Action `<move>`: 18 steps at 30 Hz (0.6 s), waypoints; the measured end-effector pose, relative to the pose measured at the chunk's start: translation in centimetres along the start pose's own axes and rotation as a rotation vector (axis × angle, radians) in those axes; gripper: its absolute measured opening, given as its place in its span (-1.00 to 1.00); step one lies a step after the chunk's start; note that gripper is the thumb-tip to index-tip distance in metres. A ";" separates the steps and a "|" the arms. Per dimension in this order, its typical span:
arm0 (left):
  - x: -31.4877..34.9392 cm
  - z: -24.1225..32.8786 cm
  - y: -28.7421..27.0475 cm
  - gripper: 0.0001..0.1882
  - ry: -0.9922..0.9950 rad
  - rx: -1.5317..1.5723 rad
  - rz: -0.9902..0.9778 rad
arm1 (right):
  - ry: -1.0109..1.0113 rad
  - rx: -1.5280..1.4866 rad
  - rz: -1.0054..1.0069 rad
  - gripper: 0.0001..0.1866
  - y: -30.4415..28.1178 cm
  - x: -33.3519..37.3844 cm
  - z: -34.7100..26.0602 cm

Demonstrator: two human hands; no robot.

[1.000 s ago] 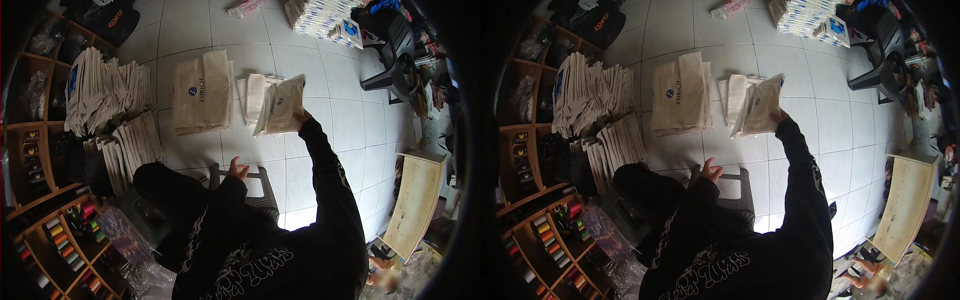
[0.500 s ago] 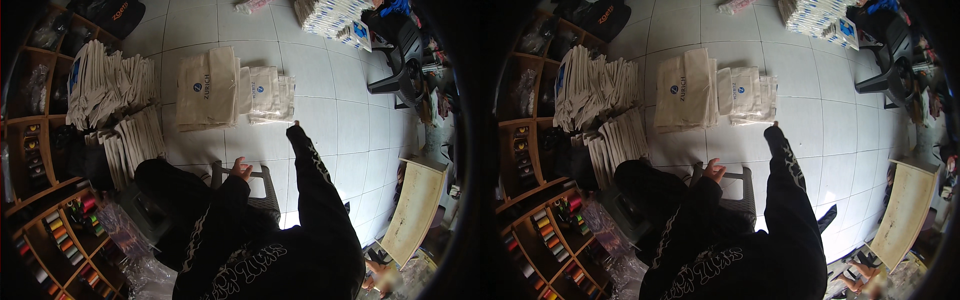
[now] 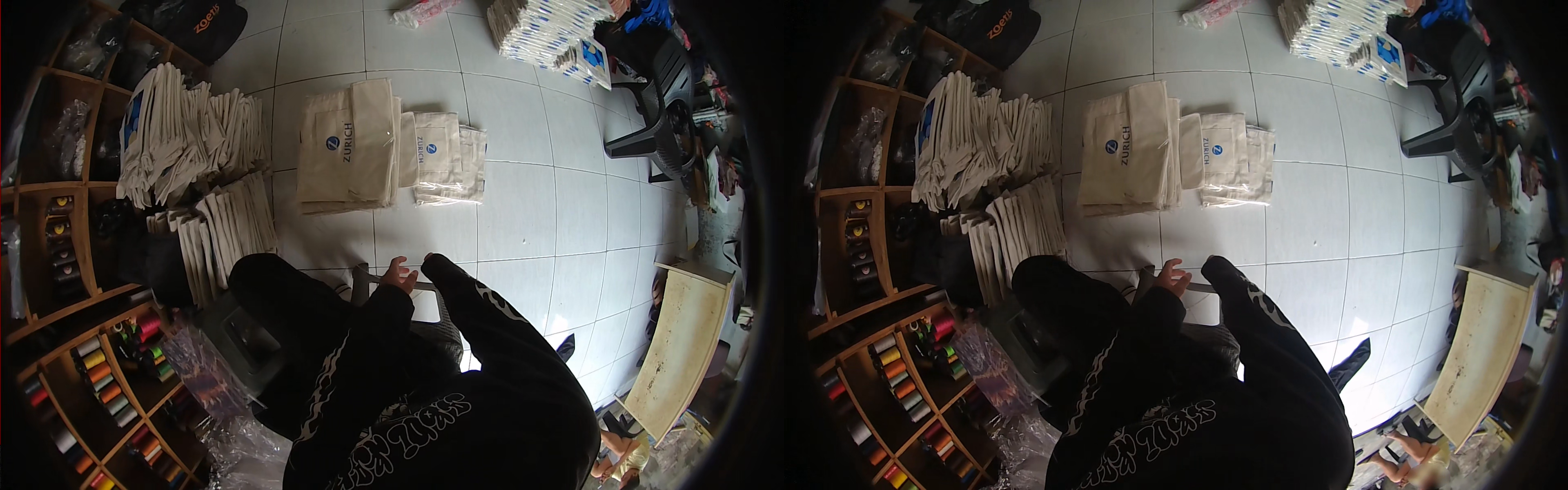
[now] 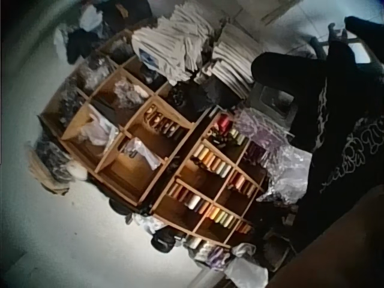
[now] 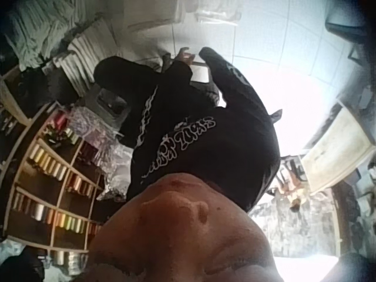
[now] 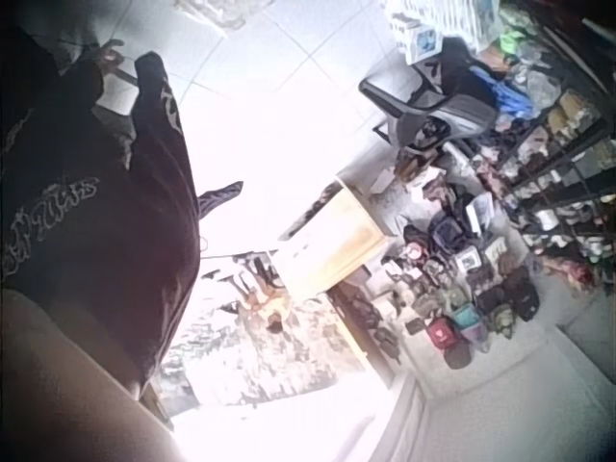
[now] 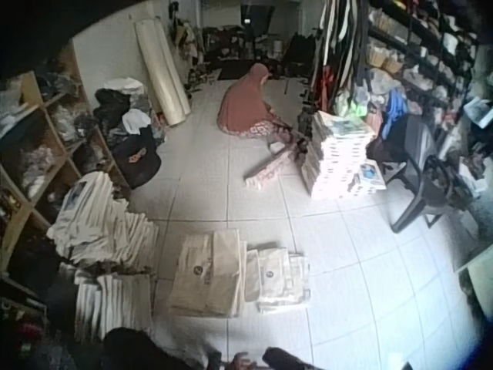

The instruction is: Folding printed tote bags and placing them into individual clear plastic sleeves.

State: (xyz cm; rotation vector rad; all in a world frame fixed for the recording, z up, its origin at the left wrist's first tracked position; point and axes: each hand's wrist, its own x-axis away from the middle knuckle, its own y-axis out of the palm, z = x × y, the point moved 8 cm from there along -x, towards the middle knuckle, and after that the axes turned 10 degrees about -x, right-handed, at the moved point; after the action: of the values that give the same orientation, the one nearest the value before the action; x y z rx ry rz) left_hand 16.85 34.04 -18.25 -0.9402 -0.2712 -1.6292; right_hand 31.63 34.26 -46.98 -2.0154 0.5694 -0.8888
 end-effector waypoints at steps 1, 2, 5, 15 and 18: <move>0.0 0.3 0.0 -0.41 0.017 -0.028 -0.002 | 0.001 -0.003 0.004 -0.65 -0.6 -0.3 -0.3; 0.1 0.5 -0.1 -0.42 0.029 -0.057 0.001 | -0.003 -0.009 0.007 -0.66 -0.9 0.1 -0.7; 0.6 0.7 -0.4 -0.44 0.047 -0.066 0.011 | -0.019 -0.029 0.018 -0.67 -2.1 -0.6 -1.7; 2.5 0.6 -3.1 -0.44 0.077 -0.141 0.051 | -0.067 -0.049 0.076 -0.72 -6.3 5.0 -3.7; 3.4 1.3 -3.8 -0.45 0.090 -0.210 0.070 | -0.090 -0.050 0.093 -0.74 -7.4 6.1 -5.0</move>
State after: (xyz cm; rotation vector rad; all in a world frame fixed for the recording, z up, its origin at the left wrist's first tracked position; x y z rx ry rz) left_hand 13.96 33.54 -13.87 -1.0191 -0.0052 -1.6522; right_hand 32.27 31.63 -36.46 -2.0453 0.6355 -0.7312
